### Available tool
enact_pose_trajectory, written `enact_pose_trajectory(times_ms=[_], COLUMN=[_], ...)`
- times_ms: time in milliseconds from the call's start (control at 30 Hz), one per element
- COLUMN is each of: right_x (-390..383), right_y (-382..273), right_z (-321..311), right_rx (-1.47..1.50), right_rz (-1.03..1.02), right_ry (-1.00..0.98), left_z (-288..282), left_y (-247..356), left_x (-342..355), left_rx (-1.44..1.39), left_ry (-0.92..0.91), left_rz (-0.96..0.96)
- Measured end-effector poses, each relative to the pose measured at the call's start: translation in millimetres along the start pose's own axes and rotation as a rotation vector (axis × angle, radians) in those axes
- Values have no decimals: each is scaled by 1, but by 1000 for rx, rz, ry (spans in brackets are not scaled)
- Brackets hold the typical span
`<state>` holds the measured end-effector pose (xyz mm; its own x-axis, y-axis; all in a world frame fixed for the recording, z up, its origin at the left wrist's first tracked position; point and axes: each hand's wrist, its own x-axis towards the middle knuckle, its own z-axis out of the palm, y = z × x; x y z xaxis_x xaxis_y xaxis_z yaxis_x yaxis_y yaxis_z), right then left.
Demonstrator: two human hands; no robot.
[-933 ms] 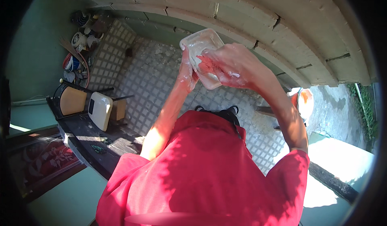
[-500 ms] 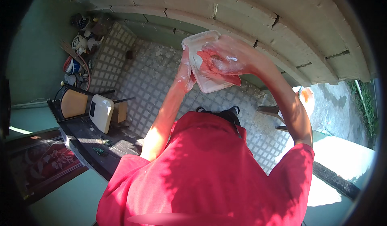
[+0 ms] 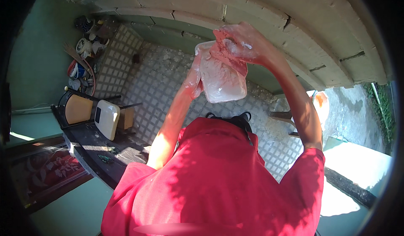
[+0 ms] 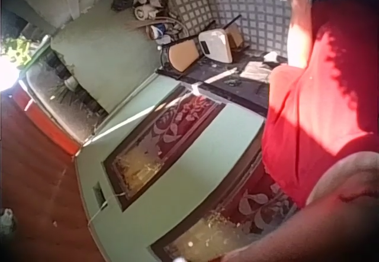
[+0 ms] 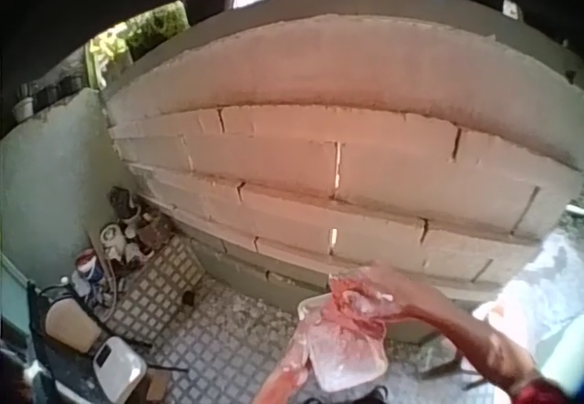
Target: Applying and smoothing plaster or filler on a brick wall surface.
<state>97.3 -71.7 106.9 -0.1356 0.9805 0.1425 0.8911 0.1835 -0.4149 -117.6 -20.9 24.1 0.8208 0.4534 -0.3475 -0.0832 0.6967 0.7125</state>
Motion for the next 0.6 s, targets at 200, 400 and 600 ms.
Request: enact_pose_trajectory(times_ms=[200,400,600], right_x=[-13,-26,-19], right_y=[-57,-74,-59], right_z=[-19,6,-28], right_rx=[-158,-135,-181], right_rz=[199,-80,-117], right_ry=[14,-110,-5], left_z=[4,5,13], left_y=[-1,-6,1], left_x=[-3,6,2], left_rx=[-34,-91,-94], left_ry=[34,81,54], left_rz=[50,58,71])
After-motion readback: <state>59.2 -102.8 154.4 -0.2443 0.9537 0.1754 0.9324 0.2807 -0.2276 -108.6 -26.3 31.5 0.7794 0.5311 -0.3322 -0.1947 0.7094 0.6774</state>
